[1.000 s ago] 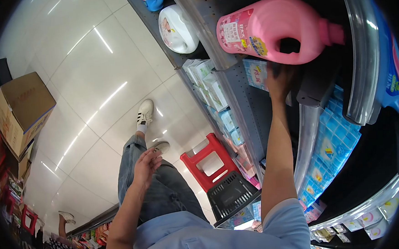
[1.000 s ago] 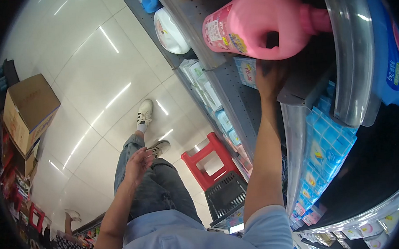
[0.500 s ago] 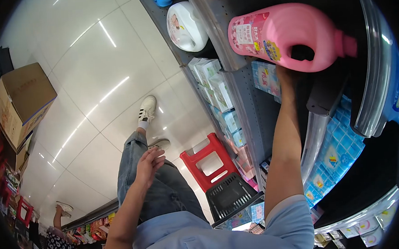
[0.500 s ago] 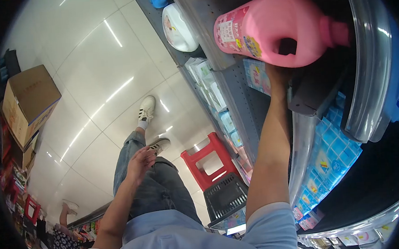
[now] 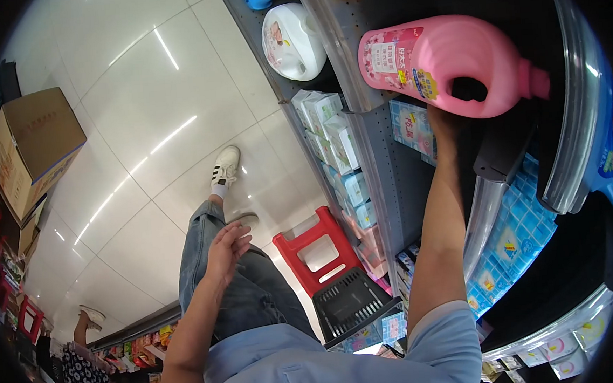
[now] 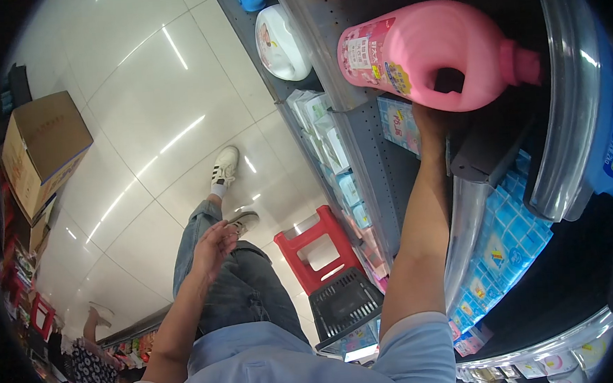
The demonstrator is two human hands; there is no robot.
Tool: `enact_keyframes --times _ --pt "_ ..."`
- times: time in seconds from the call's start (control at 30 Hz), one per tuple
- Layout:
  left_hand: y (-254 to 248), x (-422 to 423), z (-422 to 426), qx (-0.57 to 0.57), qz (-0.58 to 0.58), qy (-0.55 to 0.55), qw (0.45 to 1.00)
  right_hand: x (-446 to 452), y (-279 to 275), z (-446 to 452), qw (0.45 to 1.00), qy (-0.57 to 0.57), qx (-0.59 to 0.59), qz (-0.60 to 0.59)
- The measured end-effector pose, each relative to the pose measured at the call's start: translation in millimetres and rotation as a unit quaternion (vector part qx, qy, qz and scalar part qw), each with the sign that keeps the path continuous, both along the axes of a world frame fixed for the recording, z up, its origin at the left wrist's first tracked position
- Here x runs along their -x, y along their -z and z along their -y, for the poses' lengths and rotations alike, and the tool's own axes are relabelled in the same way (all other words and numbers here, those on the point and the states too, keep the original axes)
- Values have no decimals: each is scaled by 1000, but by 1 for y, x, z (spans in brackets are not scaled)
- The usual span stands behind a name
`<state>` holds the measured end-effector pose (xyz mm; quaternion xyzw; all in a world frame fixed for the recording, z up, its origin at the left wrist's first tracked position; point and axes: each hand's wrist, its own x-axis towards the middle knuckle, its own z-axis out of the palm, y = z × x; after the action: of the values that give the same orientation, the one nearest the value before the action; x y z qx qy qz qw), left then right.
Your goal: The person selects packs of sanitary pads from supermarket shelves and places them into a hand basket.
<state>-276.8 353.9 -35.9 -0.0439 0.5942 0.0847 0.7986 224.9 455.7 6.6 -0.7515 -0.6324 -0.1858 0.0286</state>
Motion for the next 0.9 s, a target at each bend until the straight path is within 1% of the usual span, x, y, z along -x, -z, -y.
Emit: enact_keyframes --times 0.07,0.17,0.27,0.37,0.47,0.53,0.6,0.67,0.77,0.87,0.9 --pt "2 1 2 -2 5 -3 1000 6 -7 -5 1000 5 -20 -11" --pt "2 2 2 -2 6 -3 1000 2 -2 -2 998 49 -16 -26" --pt "3 3 2 -5 2 -4 1000 2 -5 -6 999 34 -13 -30" --pt "4 4 2 -8 1 -7 1000 4 -6 -3 1000 2 8 15" --pt "6 4 3 -9 1 -3 1000 26 -13 8 996 27 63 49" --pt "6 2 3 -5 1 -3 1000 37 -18 18 996 59 59 -1" --pt "4 -1 2 -2 3 -2 1000 53 -23 27 996 77 48 -25" --pt "1 -3 0 -2 6 2 1000 69 -30 32 996 79 30 -25" --pt "-1 -6 0 -3 7 7 1000 55 -15 59 981 140 118 -71" --pt "0 -7 2 -3 7 13 1000 44 -9 68 988 95 93 -81" --pt "1 -7 3 -4 7 13 1000 43 -9 70 987 101 97 -79"
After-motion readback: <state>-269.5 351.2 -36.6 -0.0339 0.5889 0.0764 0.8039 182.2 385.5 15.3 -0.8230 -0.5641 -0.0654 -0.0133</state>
